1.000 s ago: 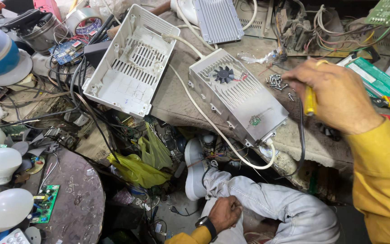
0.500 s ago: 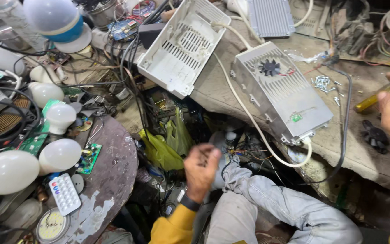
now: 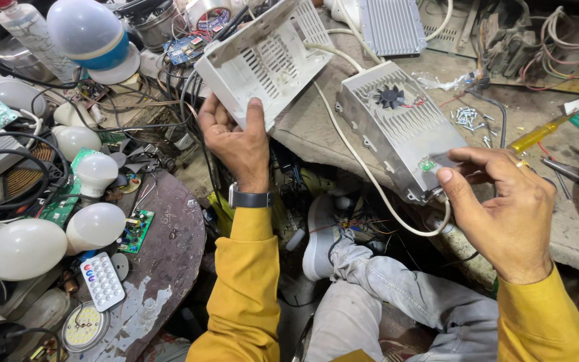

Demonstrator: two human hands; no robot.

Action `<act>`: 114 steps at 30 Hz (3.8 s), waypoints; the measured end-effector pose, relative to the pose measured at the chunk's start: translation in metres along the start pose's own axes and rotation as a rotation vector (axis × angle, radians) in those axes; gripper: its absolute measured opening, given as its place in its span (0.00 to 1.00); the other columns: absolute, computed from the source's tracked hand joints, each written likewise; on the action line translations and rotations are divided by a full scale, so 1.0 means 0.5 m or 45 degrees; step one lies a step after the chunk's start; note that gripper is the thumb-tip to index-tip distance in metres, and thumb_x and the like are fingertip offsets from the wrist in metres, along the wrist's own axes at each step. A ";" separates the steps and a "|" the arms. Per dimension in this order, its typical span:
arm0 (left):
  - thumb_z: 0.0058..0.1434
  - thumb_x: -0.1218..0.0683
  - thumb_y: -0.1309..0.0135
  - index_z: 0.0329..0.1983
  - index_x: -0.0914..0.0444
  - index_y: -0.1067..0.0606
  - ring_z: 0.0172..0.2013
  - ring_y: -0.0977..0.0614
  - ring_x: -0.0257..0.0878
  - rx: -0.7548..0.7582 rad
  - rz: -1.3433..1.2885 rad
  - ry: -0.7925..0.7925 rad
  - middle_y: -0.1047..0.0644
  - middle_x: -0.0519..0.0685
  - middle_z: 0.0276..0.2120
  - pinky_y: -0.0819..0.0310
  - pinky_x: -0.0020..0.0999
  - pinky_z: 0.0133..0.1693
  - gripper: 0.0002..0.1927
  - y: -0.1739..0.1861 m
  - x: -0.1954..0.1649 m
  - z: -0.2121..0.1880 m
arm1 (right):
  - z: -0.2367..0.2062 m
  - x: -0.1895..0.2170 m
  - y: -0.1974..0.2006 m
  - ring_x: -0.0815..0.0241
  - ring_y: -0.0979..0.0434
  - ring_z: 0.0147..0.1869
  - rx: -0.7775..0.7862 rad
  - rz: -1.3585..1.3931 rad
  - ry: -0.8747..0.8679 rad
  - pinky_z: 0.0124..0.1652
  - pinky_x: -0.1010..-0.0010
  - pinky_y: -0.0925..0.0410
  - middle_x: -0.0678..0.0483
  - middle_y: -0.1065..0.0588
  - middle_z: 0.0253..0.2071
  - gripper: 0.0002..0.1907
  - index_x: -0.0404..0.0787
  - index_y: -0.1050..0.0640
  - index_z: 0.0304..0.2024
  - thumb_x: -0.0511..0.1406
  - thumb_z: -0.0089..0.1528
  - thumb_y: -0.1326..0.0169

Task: The person uses a screwdriver to tighten screws on a metal heatsink, then assembles a white plastic housing over it. They open the housing to access the internal circuit board and use a screwdriver to tighten multiple screws securing the board to the chassis.

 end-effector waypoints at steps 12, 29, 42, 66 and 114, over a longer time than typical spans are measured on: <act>0.70 0.64 0.44 0.72 0.58 0.43 0.55 0.16 0.48 0.309 0.265 -1.006 0.23 0.58 0.58 0.18 0.35 0.53 0.32 -0.131 -0.211 0.003 | 0.052 0.109 -0.110 0.57 0.23 0.59 -0.041 0.308 0.191 0.50 0.72 0.25 0.42 0.28 0.62 0.33 0.35 0.35 0.67 0.32 0.63 0.35; 0.46 0.48 0.23 0.79 0.59 0.66 0.77 0.53 0.63 0.846 0.217 -0.328 0.62 0.68 0.76 0.48 0.56 0.75 0.73 -0.208 -0.175 -0.168 | 0.192 -0.014 -0.196 0.33 0.28 0.61 0.575 -0.427 -0.094 0.59 0.50 0.35 0.29 0.31 0.62 0.61 0.33 0.32 0.69 0.65 0.47 0.35; 0.55 0.69 0.47 0.81 0.58 0.55 0.78 0.45 0.51 0.765 -0.319 -0.012 0.54 0.54 0.78 0.32 0.52 0.69 0.52 -0.136 -0.041 -0.127 | 0.199 0.016 -0.199 0.32 0.29 0.61 0.400 -0.480 -0.014 0.68 0.51 0.43 0.33 0.26 0.55 0.55 0.34 0.31 0.64 0.59 0.43 0.34; 0.63 0.47 0.44 0.58 0.71 0.29 0.45 0.13 0.44 0.990 0.151 0.348 0.17 0.61 0.45 0.15 0.37 0.42 0.28 -0.258 0.143 0.009 | 0.063 -0.012 -0.149 0.33 0.24 0.54 0.353 -0.605 -0.097 0.54 0.49 0.32 0.30 0.25 0.48 0.55 0.27 0.32 0.61 0.60 0.47 0.29; 0.66 0.39 0.43 0.58 0.71 0.32 0.41 0.15 0.49 0.996 0.400 0.038 0.22 0.62 0.45 0.19 0.49 0.42 0.33 -0.280 0.164 -0.041 | 0.007 -0.072 -0.137 0.34 0.29 0.66 0.347 -0.420 -0.070 0.62 0.50 0.35 0.29 0.30 0.61 0.60 0.25 0.37 0.69 0.58 0.52 0.27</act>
Point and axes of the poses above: each hand's wrist, its own z-axis towards the middle knuckle, its own y-axis out of the back of the hand, x = y × z, the point moved 10 cm from there along z, towards the middle knuckle
